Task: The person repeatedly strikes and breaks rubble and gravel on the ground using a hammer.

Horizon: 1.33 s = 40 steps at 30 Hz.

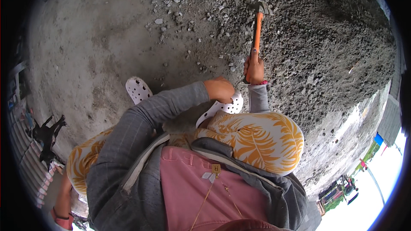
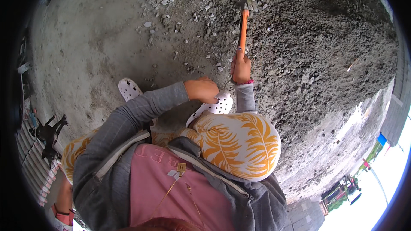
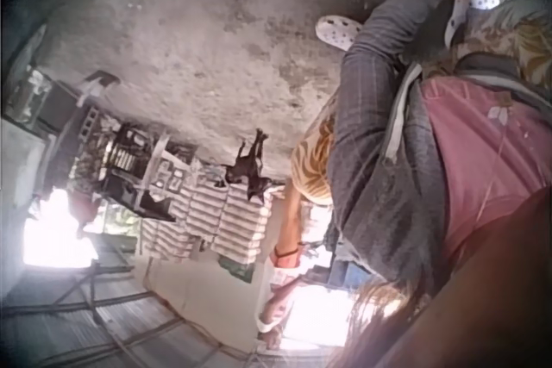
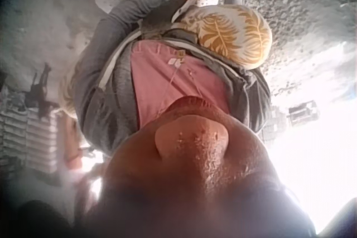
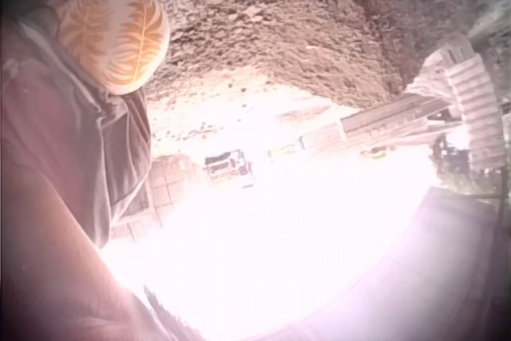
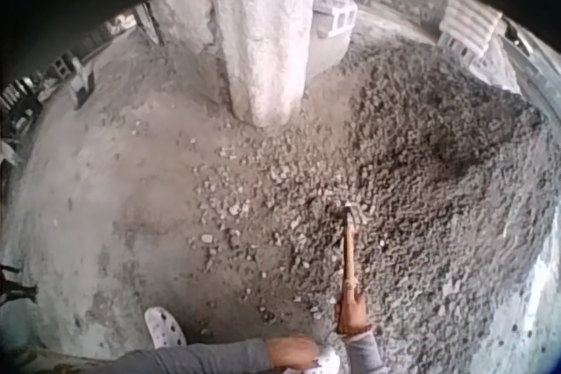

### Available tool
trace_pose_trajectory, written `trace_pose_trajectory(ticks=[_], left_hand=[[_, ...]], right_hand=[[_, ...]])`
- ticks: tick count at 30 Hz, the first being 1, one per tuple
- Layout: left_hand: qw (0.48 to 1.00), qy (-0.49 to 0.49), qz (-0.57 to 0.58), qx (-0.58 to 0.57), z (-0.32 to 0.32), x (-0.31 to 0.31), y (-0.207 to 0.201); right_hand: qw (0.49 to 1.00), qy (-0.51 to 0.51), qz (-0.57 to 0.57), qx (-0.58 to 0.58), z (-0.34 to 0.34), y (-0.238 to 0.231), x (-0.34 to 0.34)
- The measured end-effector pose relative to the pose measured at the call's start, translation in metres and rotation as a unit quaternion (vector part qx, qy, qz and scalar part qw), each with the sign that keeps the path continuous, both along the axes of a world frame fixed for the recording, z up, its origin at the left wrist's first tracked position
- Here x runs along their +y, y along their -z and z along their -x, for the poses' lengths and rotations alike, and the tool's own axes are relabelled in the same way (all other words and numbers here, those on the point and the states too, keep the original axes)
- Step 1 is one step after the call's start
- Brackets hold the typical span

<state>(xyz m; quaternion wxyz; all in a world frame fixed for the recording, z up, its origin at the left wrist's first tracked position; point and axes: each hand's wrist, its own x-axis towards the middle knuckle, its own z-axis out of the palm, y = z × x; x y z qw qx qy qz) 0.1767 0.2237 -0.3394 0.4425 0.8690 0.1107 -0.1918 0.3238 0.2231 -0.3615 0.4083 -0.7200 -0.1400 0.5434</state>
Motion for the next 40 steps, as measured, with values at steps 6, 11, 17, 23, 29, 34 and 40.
trace_pose_trajectory(ticks=[6, 11, 17, 23, 29, 34, 40], left_hand=[[0.910, -0.363, 0.157, -0.121, 0.003, 0.009, -0.003], [0.738, -0.528, 0.306, -0.288, -0.013, 0.035, -0.066], [0.563, -0.598, 0.365, -0.438, -0.005, 0.030, -0.074], [0.442, -0.701, 0.552, -0.093, 0.009, 0.012, 0.005], [0.526, -0.639, 0.423, -0.369, 0.006, 0.035, -0.044], [0.572, -0.594, 0.291, -0.485, 0.010, 0.062, -0.062], [0.367, -0.779, 0.481, -0.164, 0.016, 0.047, 0.025]], right_hand=[[0.994, 0.022, -0.107, -0.011, 0.008, -0.058, -0.002], [0.952, 0.003, -0.306, 0.005, 0.016, -0.109, 0.026], [0.915, -0.251, -0.312, 0.057, 0.040, -0.072, 0.035], [0.934, -0.344, -0.065, -0.073, 0.060, 0.015, 0.002], [0.919, -0.313, -0.229, -0.069, 0.057, -0.052, 0.035], [0.889, -0.281, -0.336, -0.134, 0.050, -0.030, 0.056], [0.938, -0.342, -0.024, 0.056, 0.067, 0.053, 0.054]])
